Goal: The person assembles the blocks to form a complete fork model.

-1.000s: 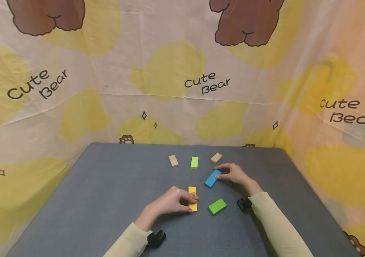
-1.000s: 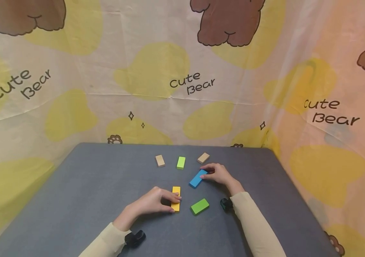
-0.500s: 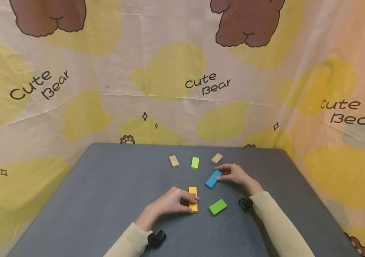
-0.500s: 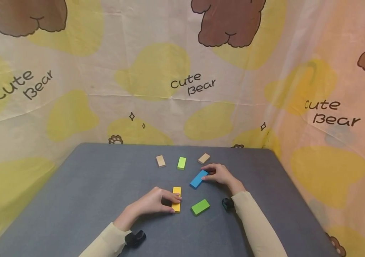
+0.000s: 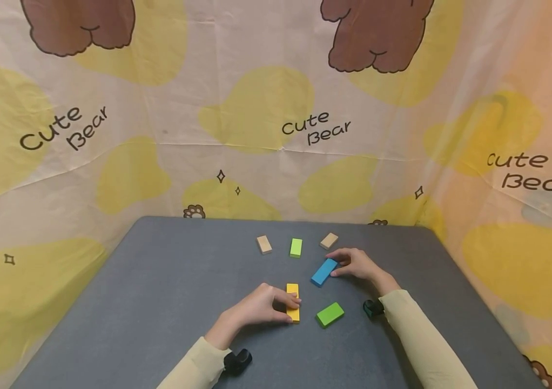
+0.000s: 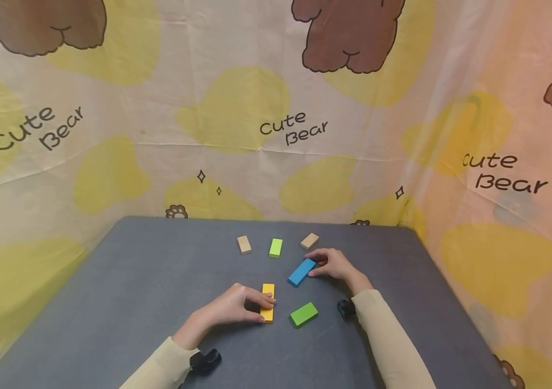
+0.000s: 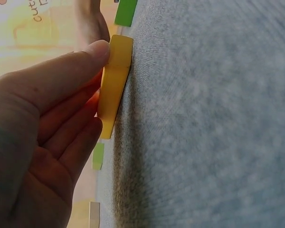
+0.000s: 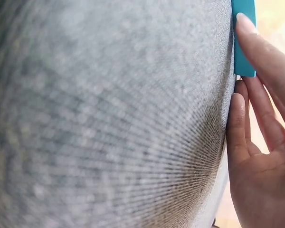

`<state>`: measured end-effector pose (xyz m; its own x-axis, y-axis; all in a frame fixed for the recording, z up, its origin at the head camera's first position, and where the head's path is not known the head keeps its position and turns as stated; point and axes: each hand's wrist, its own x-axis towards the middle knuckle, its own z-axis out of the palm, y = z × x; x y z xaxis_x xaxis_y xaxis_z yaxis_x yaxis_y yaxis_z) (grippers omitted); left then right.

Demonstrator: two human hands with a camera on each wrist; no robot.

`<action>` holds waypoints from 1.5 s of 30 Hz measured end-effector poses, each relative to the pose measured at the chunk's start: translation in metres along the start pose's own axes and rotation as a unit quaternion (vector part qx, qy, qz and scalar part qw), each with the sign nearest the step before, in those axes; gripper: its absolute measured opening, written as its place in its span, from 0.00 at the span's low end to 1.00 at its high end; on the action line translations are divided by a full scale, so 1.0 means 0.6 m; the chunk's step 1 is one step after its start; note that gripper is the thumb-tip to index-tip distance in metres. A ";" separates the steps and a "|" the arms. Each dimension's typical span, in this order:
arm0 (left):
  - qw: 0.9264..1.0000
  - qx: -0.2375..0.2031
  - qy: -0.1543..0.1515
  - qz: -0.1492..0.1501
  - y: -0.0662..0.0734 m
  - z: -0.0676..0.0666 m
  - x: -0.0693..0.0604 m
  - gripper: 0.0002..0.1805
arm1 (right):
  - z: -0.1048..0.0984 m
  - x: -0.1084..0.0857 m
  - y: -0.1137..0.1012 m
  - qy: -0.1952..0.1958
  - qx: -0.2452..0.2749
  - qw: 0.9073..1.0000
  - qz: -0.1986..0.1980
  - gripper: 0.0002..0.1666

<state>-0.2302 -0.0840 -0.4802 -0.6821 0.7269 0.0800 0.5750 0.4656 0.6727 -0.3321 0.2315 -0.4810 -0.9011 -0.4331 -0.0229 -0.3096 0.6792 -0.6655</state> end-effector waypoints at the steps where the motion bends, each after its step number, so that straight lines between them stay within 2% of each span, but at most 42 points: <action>1: 1.000 0.001 0.001 0.001 -0.001 0.000 0.000 0.19 | 0.000 0.000 0.000 0.002 -0.002 1.000 0.000 0.27; 24: 1.000 -0.001 0.005 0.002 -0.002 -0.001 0.000 0.18 | 0.000 0.004 -0.006 0.010 -0.002 1.000 -0.005 0.22; 31: 1.000 0.000 0.003 0.006 -0.002 -0.002 0.000 0.18 | 0.000 0.005 -0.002 0.009 -0.004 1.000 0.007 0.21; 45: 1.000 0.006 0.001 -0.002 0.000 -0.002 0.001 0.18 | -0.002 0.002 0.001 0.007 -0.007 1.000 -0.014 0.22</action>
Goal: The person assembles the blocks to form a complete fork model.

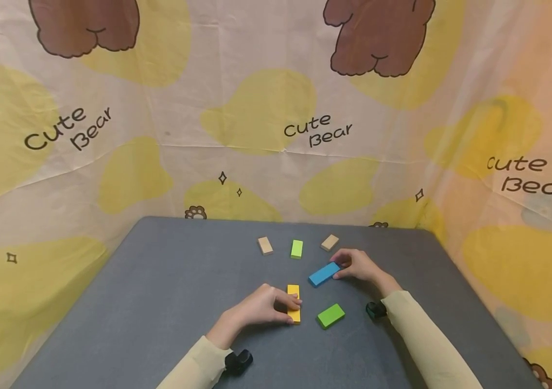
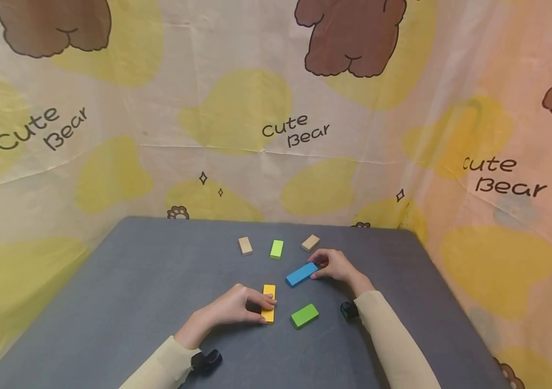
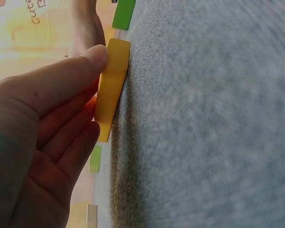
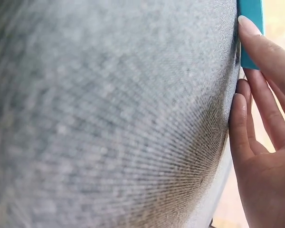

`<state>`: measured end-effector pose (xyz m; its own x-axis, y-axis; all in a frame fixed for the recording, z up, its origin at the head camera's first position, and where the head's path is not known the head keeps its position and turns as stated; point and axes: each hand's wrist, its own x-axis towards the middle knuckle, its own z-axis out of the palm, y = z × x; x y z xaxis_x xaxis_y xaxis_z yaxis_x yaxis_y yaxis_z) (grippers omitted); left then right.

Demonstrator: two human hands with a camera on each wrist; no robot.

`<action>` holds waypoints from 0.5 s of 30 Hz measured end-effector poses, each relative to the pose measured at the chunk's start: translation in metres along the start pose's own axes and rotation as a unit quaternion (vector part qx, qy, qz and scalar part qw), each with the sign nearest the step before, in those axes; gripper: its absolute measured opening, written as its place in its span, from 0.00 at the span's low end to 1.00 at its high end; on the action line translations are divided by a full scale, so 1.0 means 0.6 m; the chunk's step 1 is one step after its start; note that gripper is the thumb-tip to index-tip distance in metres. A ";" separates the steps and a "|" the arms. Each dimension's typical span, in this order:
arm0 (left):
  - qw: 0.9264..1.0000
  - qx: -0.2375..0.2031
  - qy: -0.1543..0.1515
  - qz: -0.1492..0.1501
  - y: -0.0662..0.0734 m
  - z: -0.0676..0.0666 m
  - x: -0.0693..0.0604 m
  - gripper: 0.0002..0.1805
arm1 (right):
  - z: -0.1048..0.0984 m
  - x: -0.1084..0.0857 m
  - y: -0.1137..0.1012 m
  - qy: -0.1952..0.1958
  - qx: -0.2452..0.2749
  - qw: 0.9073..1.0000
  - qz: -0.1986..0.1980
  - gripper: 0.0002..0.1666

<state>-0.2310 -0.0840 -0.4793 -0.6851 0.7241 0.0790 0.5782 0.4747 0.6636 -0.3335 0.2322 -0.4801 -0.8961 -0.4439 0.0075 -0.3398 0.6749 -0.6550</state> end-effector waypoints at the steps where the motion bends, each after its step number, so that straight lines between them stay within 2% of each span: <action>1: 1.000 0.000 0.000 0.000 0.000 0.000 0.000 0.18 | 0.000 -0.001 -0.001 -0.001 -0.001 1.000 -0.001 0.22; 8: 1.000 -0.002 -0.002 0.000 0.001 0.000 -0.001 0.18 | -0.001 -0.008 -0.003 -0.006 -0.015 1.000 -0.010 0.22; 15: 1.000 -0.002 -0.003 0.003 0.004 -0.002 -0.003 0.19 | -0.002 -0.014 0.001 0.003 -0.014 1.000 0.000 0.21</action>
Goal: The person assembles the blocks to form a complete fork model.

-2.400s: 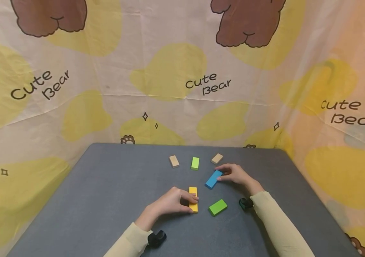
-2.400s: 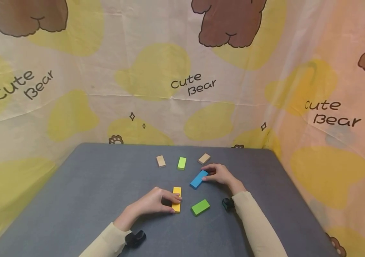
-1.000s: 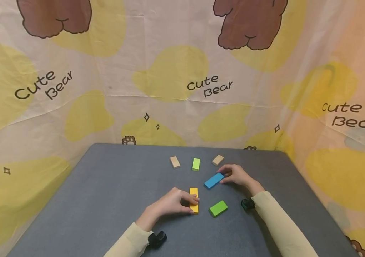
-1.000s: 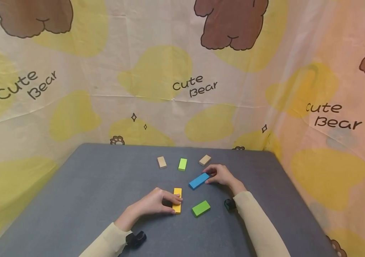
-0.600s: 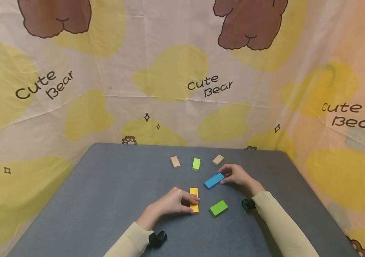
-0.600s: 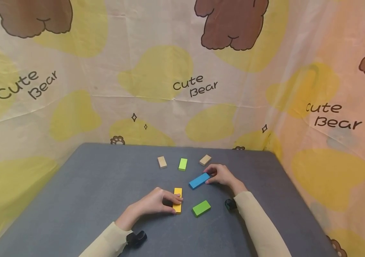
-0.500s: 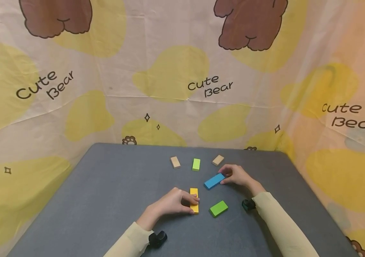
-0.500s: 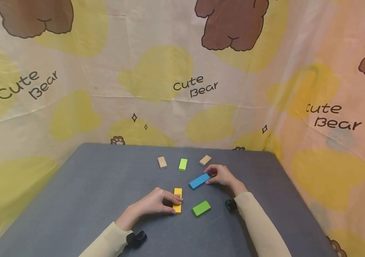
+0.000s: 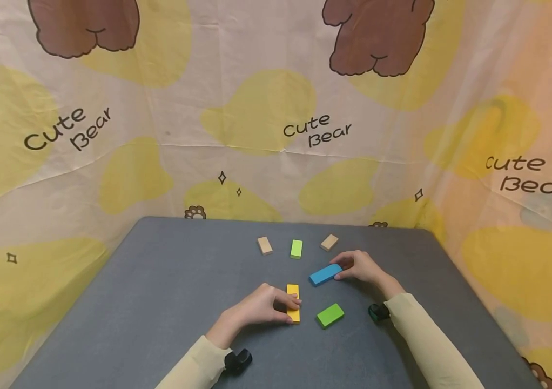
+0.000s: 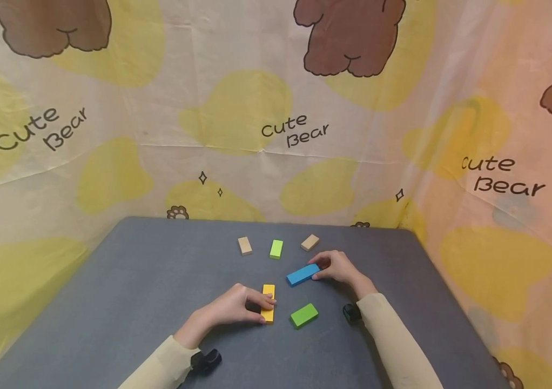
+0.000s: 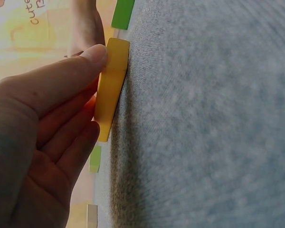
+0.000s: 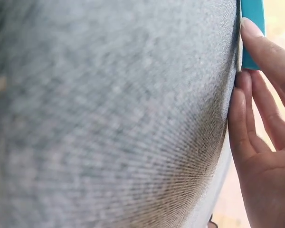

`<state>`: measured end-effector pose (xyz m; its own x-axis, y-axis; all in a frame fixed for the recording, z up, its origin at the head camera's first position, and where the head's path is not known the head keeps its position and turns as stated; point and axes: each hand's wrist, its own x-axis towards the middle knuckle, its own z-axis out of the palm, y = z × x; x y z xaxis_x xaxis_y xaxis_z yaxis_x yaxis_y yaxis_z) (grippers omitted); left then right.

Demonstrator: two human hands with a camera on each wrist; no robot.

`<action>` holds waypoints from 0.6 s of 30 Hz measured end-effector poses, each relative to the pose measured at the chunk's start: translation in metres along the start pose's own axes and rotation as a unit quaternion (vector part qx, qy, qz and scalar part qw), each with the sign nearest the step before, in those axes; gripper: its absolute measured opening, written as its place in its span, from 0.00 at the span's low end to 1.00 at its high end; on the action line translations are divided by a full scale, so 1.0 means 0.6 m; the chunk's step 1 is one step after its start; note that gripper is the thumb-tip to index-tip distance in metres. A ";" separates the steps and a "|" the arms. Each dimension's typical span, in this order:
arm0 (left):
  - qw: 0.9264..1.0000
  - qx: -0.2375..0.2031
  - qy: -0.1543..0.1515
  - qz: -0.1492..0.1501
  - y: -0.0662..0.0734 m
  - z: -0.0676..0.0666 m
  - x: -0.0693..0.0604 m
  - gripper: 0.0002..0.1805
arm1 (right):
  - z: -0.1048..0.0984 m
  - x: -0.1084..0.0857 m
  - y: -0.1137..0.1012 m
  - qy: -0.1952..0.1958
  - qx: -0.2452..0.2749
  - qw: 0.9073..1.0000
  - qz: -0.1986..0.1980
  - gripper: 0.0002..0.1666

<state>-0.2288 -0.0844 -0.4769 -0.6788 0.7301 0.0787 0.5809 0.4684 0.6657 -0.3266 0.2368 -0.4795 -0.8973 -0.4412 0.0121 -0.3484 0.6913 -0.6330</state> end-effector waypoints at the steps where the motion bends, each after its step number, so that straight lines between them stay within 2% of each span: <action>1: 1.000 0.001 0.000 0.001 0.000 0.000 0.000 0.18 | -0.001 -0.001 0.001 0.000 0.001 1.000 0.000 0.21; 18: 1.000 0.006 0.002 0.004 -0.010 0.005 0.003 0.18 | -0.009 -0.016 -0.006 0.004 0.007 1.000 0.014 0.19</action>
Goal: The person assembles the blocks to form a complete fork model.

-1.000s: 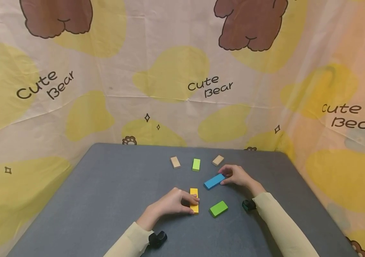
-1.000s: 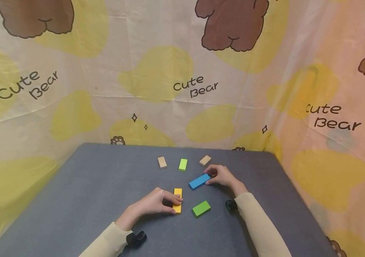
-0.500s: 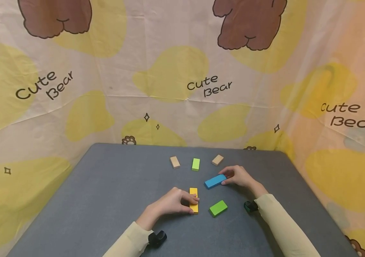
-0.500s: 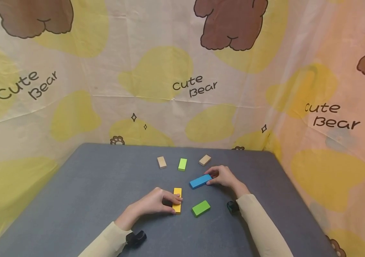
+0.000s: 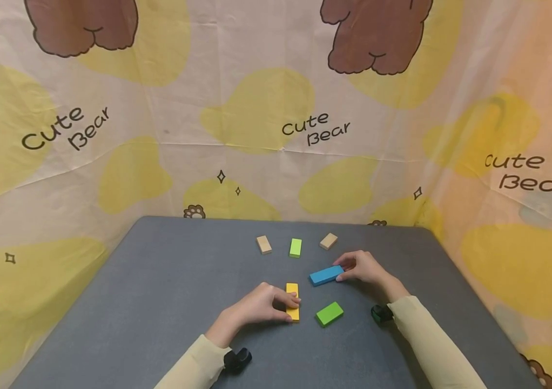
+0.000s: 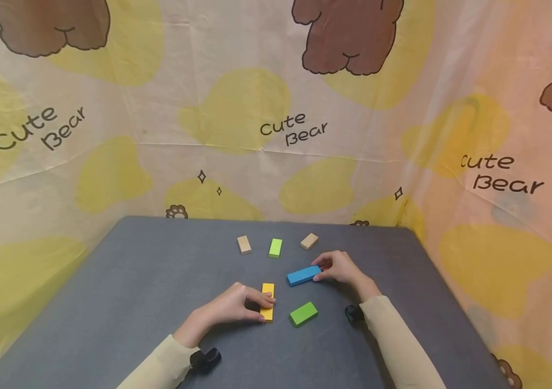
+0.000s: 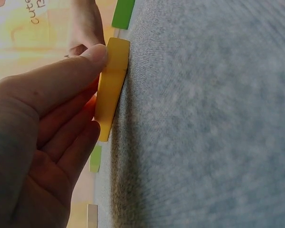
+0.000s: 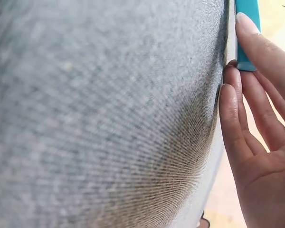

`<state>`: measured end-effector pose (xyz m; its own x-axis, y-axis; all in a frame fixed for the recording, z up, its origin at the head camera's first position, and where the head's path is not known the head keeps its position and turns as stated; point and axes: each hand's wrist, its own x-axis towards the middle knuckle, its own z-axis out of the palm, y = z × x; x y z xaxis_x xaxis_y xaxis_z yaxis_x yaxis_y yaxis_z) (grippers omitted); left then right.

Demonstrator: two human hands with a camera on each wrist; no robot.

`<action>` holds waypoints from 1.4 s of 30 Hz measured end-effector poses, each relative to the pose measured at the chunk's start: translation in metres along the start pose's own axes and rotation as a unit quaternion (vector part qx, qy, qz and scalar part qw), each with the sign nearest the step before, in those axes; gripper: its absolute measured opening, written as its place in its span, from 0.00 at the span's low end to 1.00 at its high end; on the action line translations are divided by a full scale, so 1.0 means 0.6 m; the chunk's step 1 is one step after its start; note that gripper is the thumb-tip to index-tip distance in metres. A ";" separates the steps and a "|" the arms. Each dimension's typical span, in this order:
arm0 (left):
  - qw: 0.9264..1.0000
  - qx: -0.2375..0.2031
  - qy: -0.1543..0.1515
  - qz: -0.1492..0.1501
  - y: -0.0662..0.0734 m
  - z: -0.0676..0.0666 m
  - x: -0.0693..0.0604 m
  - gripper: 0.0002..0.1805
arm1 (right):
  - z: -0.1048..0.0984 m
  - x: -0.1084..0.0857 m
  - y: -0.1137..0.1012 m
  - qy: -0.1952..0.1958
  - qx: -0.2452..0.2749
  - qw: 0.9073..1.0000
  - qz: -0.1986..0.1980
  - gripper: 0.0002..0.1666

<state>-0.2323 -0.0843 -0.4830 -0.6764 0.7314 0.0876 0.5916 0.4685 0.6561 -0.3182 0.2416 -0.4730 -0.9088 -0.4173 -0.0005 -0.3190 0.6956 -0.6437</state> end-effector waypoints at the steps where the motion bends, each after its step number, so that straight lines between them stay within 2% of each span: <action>1: 1.000 0.000 0.000 0.000 0.000 0.000 0.000 0.19 | 0.000 -0.001 0.000 0.001 0.000 1.000 0.002 0.19; 16: 1.000 -0.006 -0.002 -0.008 0.000 -0.001 0.000 0.19 | -0.008 -0.018 -0.013 0.022 -0.017 1.000 -0.001 0.19; 23: 1.000 0.006 0.001 0.002 -0.002 -0.002 0.000 0.19 | -0.006 -0.014 -0.018 0.037 -0.027 0.999 -0.014 0.19; 32: 1.000 0.000 -0.004 -0.008 0.001 -0.002 0.000 0.19 | -0.003 -0.008 -0.033 0.038 -0.025 0.999 -0.008 0.19; 42: 1.000 0.001 -0.002 -0.003 0.003 -0.002 -0.001 0.18 | 0.002 0.001 -0.046 0.041 -0.028 0.999 -0.014 0.20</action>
<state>-0.2312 -0.0845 -0.4811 -0.6779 0.7307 0.0805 0.5881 0.4733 0.6559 -0.3099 0.2214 -0.4562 -0.9173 -0.3897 0.0818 -0.3578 0.7166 -0.5987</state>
